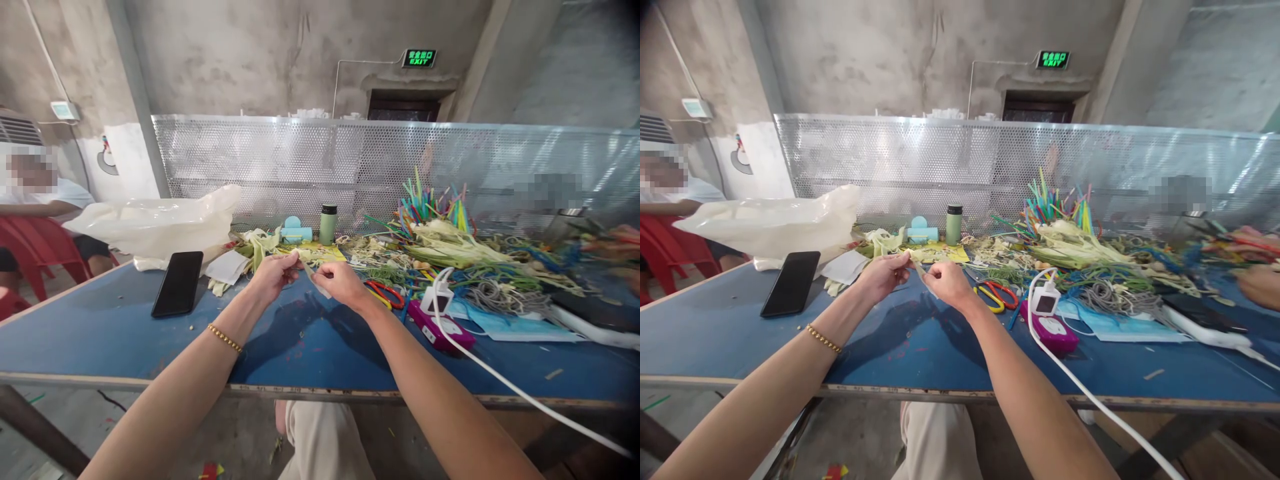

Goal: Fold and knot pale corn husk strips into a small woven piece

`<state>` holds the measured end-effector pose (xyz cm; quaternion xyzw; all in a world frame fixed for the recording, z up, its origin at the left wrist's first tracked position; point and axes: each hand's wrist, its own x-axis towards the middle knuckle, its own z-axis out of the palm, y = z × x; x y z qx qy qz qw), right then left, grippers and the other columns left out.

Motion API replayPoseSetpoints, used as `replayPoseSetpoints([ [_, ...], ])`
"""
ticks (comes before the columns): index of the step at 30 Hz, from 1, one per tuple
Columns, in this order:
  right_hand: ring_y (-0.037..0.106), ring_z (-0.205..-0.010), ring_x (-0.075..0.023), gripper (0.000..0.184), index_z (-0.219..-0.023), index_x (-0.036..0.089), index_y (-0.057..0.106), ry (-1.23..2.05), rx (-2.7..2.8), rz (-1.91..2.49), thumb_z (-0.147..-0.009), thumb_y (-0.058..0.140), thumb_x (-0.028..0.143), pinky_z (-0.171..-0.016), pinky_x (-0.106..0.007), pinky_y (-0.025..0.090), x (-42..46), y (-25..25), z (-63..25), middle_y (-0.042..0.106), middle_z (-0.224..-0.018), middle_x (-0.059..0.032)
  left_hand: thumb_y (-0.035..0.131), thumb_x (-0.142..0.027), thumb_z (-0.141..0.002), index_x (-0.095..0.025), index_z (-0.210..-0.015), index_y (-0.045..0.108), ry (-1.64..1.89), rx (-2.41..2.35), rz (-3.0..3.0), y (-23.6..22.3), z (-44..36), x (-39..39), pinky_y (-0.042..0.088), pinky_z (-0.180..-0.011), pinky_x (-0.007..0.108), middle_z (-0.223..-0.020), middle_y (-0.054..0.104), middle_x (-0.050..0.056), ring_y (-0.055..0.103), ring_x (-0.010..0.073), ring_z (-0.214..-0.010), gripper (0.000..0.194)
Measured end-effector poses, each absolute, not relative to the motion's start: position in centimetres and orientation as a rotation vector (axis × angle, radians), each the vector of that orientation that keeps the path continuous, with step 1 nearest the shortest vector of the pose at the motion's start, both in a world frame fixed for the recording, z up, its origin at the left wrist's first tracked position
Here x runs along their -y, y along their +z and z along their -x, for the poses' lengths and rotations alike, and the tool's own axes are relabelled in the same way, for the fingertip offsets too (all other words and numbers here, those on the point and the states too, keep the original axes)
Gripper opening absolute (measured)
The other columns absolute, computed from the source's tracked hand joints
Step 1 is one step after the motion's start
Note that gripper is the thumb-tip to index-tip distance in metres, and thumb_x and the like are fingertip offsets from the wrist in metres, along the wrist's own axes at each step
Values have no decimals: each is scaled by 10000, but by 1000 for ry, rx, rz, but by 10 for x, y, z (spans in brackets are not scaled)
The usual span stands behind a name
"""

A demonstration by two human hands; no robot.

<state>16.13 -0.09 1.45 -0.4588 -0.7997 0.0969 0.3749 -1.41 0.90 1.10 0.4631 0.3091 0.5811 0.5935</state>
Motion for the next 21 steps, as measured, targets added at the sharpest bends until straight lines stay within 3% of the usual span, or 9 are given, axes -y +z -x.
replayPoseSetpoints([
  [5,464,-537,-140,419,-588,186,587,163,1914,995,-897,521,461,-540,-271,323,10,24,-164,538,-524,-12,799,-322,-649,-120,-679,633,1363,-773,-1110,13,13,-6,312,-448,232,-639,633,22,490,77,-449,264],
  [7,503,-559,-151,423,-687,186,627,82,1747,982,-935,464,487,-571,-277,361,10,28,-169,596,-585,-33,777,-315,-658,-118,-663,634,1370,-817,-1165,14,11,-4,312,-451,238,-635,620,18,486,78,-453,243],
  [10,561,-671,-191,431,-643,181,638,-53,1696,1069,-910,506,494,-639,-300,389,3,29,-176,645,-667,-80,746,-301,-668,-122,-626,625,1344,-842,-1272,16,7,1,315,-458,239,-605,586,5,489,80,-459,220],
  [16,608,-676,-192,515,-680,158,687,841,1707,1121,-821,560,636,-583,-286,414,-4,17,-168,691,-711,-70,693,-288,-706,-119,-617,636,1189,-786,-1393,17,5,7,363,-489,243,-543,586,25,537,107,-461,200],
  [21,595,-603,-148,378,-742,160,665,1241,1397,868,-585,827,464,-615,-295,475,2,19,-160,666,-676,-21,718,-318,-719,-105,-613,651,1124,-757,-1397,17,6,9,387,-505,255,-551,612,55,553,117,-467,248],
])
